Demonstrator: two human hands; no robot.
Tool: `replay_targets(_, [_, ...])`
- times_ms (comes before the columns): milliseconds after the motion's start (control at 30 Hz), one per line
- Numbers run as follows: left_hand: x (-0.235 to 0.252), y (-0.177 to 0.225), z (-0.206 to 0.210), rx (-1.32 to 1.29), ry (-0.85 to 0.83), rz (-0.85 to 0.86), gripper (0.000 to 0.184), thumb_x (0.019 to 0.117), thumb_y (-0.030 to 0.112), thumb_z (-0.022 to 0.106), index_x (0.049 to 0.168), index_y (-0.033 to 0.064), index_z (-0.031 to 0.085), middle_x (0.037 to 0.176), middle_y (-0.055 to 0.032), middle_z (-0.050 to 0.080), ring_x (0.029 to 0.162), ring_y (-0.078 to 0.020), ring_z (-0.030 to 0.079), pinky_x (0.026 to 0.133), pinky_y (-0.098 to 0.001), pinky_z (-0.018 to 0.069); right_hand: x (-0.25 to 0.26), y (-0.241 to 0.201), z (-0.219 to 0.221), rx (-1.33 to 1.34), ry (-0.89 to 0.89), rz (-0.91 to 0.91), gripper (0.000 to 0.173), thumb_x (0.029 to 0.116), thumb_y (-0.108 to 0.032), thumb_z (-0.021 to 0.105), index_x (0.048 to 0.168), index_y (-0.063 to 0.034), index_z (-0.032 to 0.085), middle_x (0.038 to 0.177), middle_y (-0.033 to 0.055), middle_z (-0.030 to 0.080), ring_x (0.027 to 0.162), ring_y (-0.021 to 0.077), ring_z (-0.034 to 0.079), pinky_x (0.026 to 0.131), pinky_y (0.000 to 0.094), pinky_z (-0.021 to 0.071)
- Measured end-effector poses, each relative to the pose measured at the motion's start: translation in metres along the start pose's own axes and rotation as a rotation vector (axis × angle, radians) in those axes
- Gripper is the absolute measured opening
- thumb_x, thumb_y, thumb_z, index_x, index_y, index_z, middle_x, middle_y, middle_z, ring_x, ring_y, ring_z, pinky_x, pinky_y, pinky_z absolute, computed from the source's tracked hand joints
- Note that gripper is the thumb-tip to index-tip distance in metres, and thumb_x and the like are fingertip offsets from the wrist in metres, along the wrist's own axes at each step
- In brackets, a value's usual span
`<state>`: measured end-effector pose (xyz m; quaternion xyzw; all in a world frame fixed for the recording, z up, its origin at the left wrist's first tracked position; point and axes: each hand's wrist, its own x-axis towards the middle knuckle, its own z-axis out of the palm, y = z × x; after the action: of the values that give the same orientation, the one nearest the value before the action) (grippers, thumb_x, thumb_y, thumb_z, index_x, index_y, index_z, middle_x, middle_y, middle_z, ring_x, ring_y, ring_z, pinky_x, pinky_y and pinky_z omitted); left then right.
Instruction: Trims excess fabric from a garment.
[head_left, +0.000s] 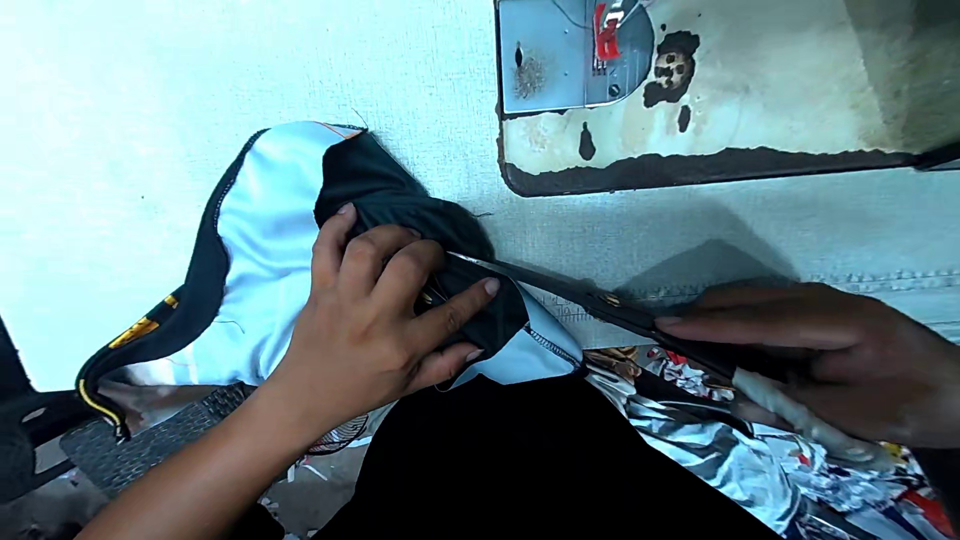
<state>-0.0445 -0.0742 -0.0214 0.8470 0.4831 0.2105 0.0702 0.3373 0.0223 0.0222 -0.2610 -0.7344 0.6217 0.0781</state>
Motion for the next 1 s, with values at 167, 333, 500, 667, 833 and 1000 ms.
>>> replay_targets(167, [0.001, 0.0, 0.0, 0.018, 0.004, 0.001, 0.045, 0.1002, 0.058, 0.052, 0.13, 0.0314, 0.071, 0.112, -0.0158, 0.06, 0.115, -0.0366, 0.054, 0.109, -0.0667, 0.0247, -0.004, -0.004, 0.011, -0.098, 0.057, 0.006, 0.053, 0.0866, -0.024, 0.073, 0.138, -0.0296, 0.065, 0.106, -0.0057, 0.069, 0.093, 0.0006, 0.065, 0.077, 0.0168, 0.058])
replay_targets(333, [0.001, 0.001, 0.0, 0.034, 0.011, 0.001, 0.044, 0.1002, 0.058, 0.053, 0.129, 0.0306, 0.072, 0.107, -0.0143, 0.058, 0.108, -0.0348, 0.053, 0.107, -0.0626, 0.0261, -0.007, -0.009, 0.028, -0.209, 0.115, 0.015, 0.053, 0.0869, -0.028, 0.072, 0.14, -0.0266, 0.064, 0.105, -0.0026, 0.066, 0.092, 0.0012, 0.063, 0.077, 0.017, 0.0557])
replay_targets(500, [0.0, 0.001, 0.0, 0.036, 0.014, -0.013, 0.045, 0.0998, 0.058, 0.052, 0.129, 0.0299, 0.072, 0.112, -0.0159, 0.059, 0.116, -0.0364, 0.053, 0.109, -0.0649, 0.0248, -0.005, -0.01, 0.034, -0.304, 0.137, -0.01, 0.052, 0.0871, -0.025, 0.07, 0.139, -0.0234, 0.064, 0.107, -0.0012, 0.067, 0.092, 0.001, 0.063, 0.077, 0.0168, 0.0554])
replay_targets(667, [0.0, 0.001, 0.0, 0.041, 0.017, -0.018, 0.046, 0.0994, 0.059, 0.052, 0.129, 0.0294, 0.072, 0.117, -0.0175, 0.06, 0.12, -0.0379, 0.053, 0.109, -0.0659, 0.0252, -0.005, -0.01, 0.043, -0.405, 0.184, -0.023, 0.05, 0.0871, -0.019, 0.068, 0.137, -0.0225, 0.064, 0.106, 0.0022, 0.067, 0.087, 0.0007, 0.062, 0.073, 0.0146, 0.0531])
replay_targets(833, [0.0, 0.001, 0.0, 0.036, 0.021, -0.014, 0.046, 0.0988, 0.058, 0.055, 0.129, 0.0283, 0.072, 0.118, -0.0182, 0.061, 0.119, -0.0384, 0.053, 0.108, -0.0658, 0.0261, -0.011, -0.01, 0.04, 0.044, 0.103, 0.12, 0.053, 0.0921, -0.033, 0.074, 0.141, -0.0219, 0.059, 0.115, -0.007, 0.07, 0.095, -0.0019, 0.066, 0.081, 0.0156, 0.0577])
replay_targets(1000, [-0.004, -0.001, -0.001, -0.025, 0.015, 0.036, 0.035, 0.1029, 0.045, 0.055, 0.126, 0.0267, 0.073, 0.116, -0.0174, 0.062, 0.122, -0.0397, 0.053, 0.11, -0.0689, 0.0242, -0.006, -0.001, 0.033, 0.53, -0.033, 0.106, 0.056, 0.0953, -0.043, 0.071, 0.145, -0.0208, 0.056, 0.104, -0.0061, 0.068, 0.08, -0.0033, 0.062, 0.064, 0.0095, 0.0513])
